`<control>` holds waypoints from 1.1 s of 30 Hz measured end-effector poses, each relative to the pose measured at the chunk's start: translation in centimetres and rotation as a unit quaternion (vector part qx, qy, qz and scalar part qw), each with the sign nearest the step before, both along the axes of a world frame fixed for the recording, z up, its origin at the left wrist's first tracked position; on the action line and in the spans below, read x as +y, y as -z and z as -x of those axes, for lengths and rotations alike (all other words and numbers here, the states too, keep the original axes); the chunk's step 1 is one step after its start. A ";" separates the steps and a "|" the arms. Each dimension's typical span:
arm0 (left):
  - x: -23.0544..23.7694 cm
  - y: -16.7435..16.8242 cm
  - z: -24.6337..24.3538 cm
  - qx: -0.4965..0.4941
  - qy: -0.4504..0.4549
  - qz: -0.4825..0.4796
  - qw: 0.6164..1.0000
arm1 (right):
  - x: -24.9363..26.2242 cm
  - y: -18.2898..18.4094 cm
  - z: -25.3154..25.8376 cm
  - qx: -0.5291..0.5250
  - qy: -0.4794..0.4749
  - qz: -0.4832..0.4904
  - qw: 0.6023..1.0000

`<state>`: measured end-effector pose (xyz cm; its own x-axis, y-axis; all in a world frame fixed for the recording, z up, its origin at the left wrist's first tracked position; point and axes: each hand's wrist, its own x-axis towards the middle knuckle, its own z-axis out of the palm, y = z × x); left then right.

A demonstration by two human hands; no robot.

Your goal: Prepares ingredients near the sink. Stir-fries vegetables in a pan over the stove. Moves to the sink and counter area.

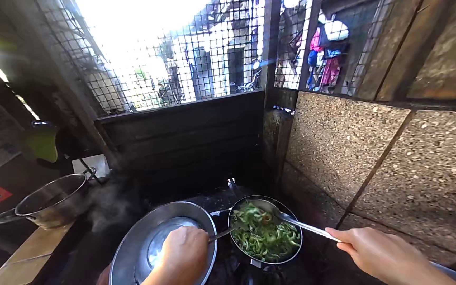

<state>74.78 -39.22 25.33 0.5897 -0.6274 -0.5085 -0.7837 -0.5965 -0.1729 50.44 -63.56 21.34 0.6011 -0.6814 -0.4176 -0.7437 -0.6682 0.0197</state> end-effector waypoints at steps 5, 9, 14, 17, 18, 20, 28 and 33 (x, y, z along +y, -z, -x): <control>3.4 -1.2 -0.4 -0.020 0.006 0.042 0.999 | 2.0 -1.7 0.2 0.000 -0.035 0.059 0.998; 1.7 -0.9 0.5 -0.010 0.004 0.015 1.000 | 1.4 -1.3 -0.6 0.002 -0.026 0.108 0.994; 1.2 -0.2 0.9 -0.017 -0.004 0.008 1.000 | 2.2 -0.4 -4.6 0.082 0.028 0.121 0.989; 0.8 -0.2 1.1 -0.016 -0.002 -0.009 1.000 | 2.8 0.3 -6.2 0.128 0.029 0.125 0.983; 0.6 -0.1 1.2 -0.014 -0.002 -0.014 1.000 | 3.0 0.1 -6.3 0.144 0.030 0.117 0.982; 0.2 0.2 1.3 -0.011 -0.001 -0.021 1.000 | 2.2 -0.8 -5.6 0.153 0.036 0.080 0.984; -1.2 2.6 -1.2 0.031 0.049 -0.005 0.998 | -8.0 8.1 -0.4 -0.040 0.169 -0.241 0.955; -1.7 3.9 -2.1 0.017 0.058 0.002 0.998 | -7.4 9.5 0.2 -0.095 0.191 -0.256 0.943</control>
